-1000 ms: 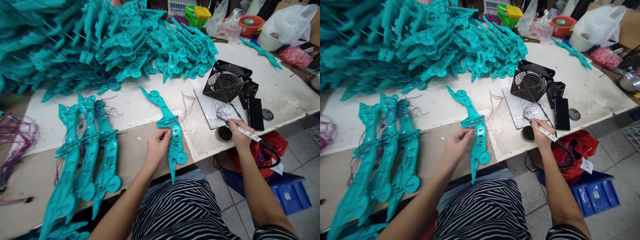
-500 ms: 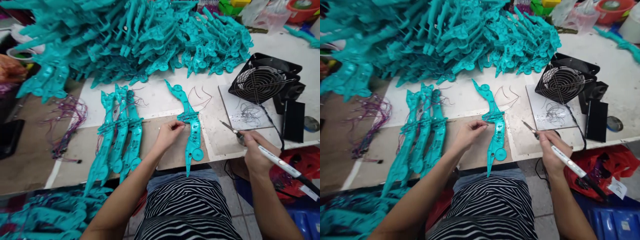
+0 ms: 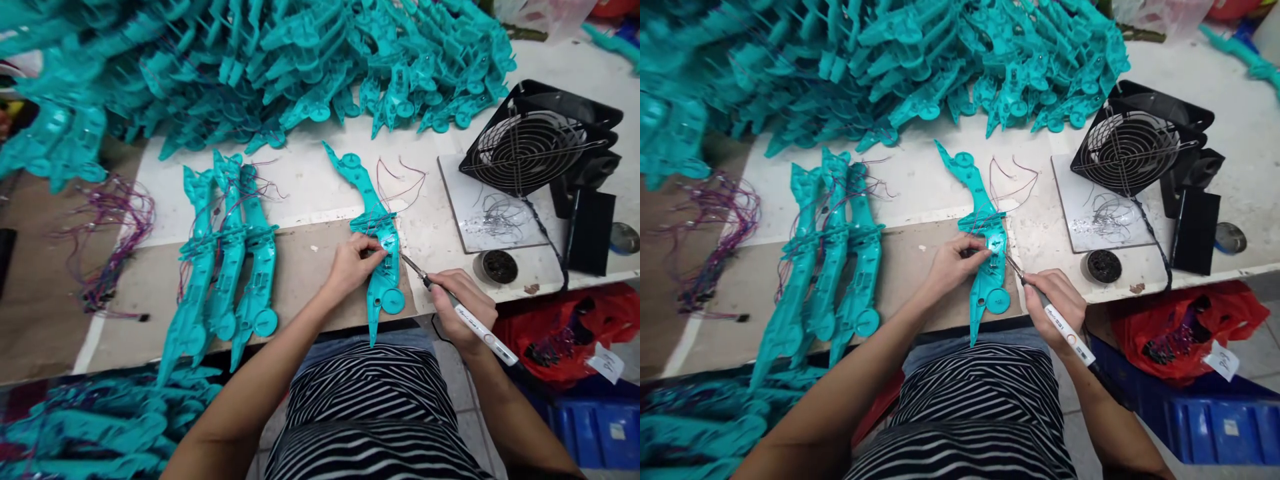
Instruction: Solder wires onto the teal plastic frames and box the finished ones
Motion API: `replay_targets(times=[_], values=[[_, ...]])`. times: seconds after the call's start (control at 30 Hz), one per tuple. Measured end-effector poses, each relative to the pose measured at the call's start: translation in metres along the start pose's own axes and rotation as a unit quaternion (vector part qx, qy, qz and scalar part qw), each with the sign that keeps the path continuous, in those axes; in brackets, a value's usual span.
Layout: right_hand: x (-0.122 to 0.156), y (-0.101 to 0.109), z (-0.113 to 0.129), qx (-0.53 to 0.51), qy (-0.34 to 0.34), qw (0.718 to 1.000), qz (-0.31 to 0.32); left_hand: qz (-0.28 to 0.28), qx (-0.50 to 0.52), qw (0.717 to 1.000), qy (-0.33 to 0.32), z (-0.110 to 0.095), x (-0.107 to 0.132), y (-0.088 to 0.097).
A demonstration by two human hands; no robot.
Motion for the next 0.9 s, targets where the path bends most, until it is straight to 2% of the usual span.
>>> replay_targets(times=[0.3,0.63,0.9], values=[[0.0021,-0.0070,-0.0039,0.006,0.006,1.000,0.015,0.001,-0.047,0.999,-0.022,0.0052,-0.0048,-0.0048],[0.0022,-0.0068,-0.0045,0.011,0.009,1.000,0.021,0.002,-0.039,0.999,0.004,0.0042,-0.0043,-0.0034],[0.0036,-0.0079,-0.0053,-0.003,0.021,0.999,0.024,-0.004,-0.070,0.998,-0.003,0.0023,-0.0042,-0.0068]])
Point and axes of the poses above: each hand's wrist, its own x-axis away from the middle knuckle, its own y-axis out of the back of the hand, z = x × y, the point moved 3 cm from there along -x, towards the middle knuckle, and after that the axes turned 11 degrees about y, right-handed, at the moved point
